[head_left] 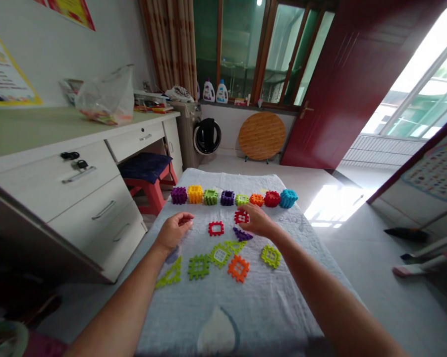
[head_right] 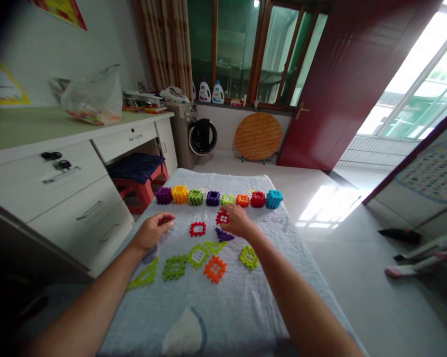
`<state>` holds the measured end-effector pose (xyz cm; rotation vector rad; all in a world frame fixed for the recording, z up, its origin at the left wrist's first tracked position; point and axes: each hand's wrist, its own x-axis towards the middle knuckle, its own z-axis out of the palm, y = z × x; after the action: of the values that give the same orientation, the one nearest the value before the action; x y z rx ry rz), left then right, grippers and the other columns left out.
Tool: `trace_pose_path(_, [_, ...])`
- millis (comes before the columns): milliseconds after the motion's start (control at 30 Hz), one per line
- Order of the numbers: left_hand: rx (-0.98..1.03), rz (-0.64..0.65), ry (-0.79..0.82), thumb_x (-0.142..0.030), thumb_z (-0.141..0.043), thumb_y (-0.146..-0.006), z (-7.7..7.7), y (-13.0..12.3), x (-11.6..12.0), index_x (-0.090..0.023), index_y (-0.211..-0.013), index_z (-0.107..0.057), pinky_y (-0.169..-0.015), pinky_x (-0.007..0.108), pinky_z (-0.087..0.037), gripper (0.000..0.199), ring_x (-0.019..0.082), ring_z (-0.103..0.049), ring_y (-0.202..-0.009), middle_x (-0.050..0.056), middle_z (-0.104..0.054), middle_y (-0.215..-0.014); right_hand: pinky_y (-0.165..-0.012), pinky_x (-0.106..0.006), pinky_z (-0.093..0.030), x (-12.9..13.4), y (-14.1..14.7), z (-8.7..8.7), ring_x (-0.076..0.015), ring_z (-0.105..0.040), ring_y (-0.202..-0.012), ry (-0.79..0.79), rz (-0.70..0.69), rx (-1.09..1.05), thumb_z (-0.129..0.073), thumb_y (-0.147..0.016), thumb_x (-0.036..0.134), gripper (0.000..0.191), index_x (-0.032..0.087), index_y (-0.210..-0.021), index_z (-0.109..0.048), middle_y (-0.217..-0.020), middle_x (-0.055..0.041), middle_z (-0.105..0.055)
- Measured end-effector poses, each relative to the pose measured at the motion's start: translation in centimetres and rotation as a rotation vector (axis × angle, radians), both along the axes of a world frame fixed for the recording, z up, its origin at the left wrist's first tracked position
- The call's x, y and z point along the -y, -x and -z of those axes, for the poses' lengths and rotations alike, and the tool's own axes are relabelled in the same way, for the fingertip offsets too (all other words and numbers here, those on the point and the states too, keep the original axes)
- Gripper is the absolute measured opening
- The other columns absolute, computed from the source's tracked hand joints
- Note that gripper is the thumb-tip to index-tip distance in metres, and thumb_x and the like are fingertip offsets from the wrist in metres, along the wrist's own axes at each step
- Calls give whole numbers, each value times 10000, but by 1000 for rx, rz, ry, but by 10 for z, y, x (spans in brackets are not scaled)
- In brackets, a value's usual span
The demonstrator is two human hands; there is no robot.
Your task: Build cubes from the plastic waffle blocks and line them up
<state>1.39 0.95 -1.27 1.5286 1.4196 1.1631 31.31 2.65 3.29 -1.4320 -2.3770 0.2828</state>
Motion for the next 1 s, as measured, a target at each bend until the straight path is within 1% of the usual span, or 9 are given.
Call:
trace_pose_path(133, [-68,-42,-22,-366,-604,-682,-1,-3,1,-142,-882,-637,-674,263,-467,302,155,-585,-690,22,-636,-749,-867,-346,-397,2,49,3,-225,-547,-992,-8,-116,-55,-687,-694,318,471,176,-1127,-570,-1084,-94,-615])
trace_pose_path(233, [-113,-22,-23,-361,-582,-699,-2,-4,2,-142,-895,-634,-686,267,-470,298,160,-595,-701,25,-647,-759,-849,-341,-391,3,69,9,-225,-543,-989,28,-161,-27,-697,-695,344,486,179,-1133,-567,-1084,-93,-613])
trace_pose_path(433, [-151,-5,-30,-357,-574,-695,-6,-7,3,-149,-871,-638,-683,277,-481,280,167,-605,-691,25,-657,-745,-836,-379,-382,8,78,7,-265,-520,-994,116,-156,113,-710,-644,325,590,171,-1188,-544,-1102,-109,-589])
trace_pose_path(533, [-164,-3,-29,-365,-582,-684,-8,-8,3,-153,-863,-644,-683,286,-485,285,173,-609,-686,26,-663,-737,-842,-400,-380,7,80,5,-286,-497,-1033,120,-153,130,-715,-632,341,665,177,-1240,-504,-1141,-120,-566])
trace_pose_path(733, [-193,8,-12,-389,-582,-694,-8,-6,4,-160,-880,-642,-708,290,-479,301,178,-609,-705,19,-655,-738,-843,-393,-387,7,89,3,-291,-485,-1040,154,-168,171,-708,-591,270,731,160,-1272,-466,-1152,-132,-552])
trace_pose_path(800, [-178,12,4,-405,-583,-695,-7,-6,4,-164,-894,-640,-704,286,-479,318,177,-608,-705,16,-653,-739,-846,-395,-387,6,84,1,-291,-480,-1041,120,-176,175,-705,-582,259,750,164,-1283,-454,-1146,-130,-549])
trace_pose_path(867, [-164,11,19,-416,-586,-690,-7,-5,4,-167,-899,-639,-690,281,-479,330,174,-603,-695,13,-651,-738,-858,-392,-380,0,66,-3,-278,-479,-1040,65,-153,143,-687,-589,239,744,184,-1289,-443,-1148,-116,-545])
trace_pose_path(933, [-165,8,30,-419,-589,-680,-7,-6,5,-169,-894,-641,-674,277,-477,333,172,-598,-680,9,-648,-725,-871,-385,-370,-10,37,-10,-264,-480,-1045,5,-82,93,-673,-593,218,733,199,-1287,-438,-1163,-105,-539])
trace_pose_path(1000, [-170,13,34,-420,-592,-672,-7,-6,5,-169,-884,-645,-665,274,-474,333,174,-598,-680,7,-646,-714,-865,-373,-370,-25,0,-18,-258,-490,-1040,-53,22,58,-645,-620,209,703,179,-1290,-433,-1162,-111,-543])
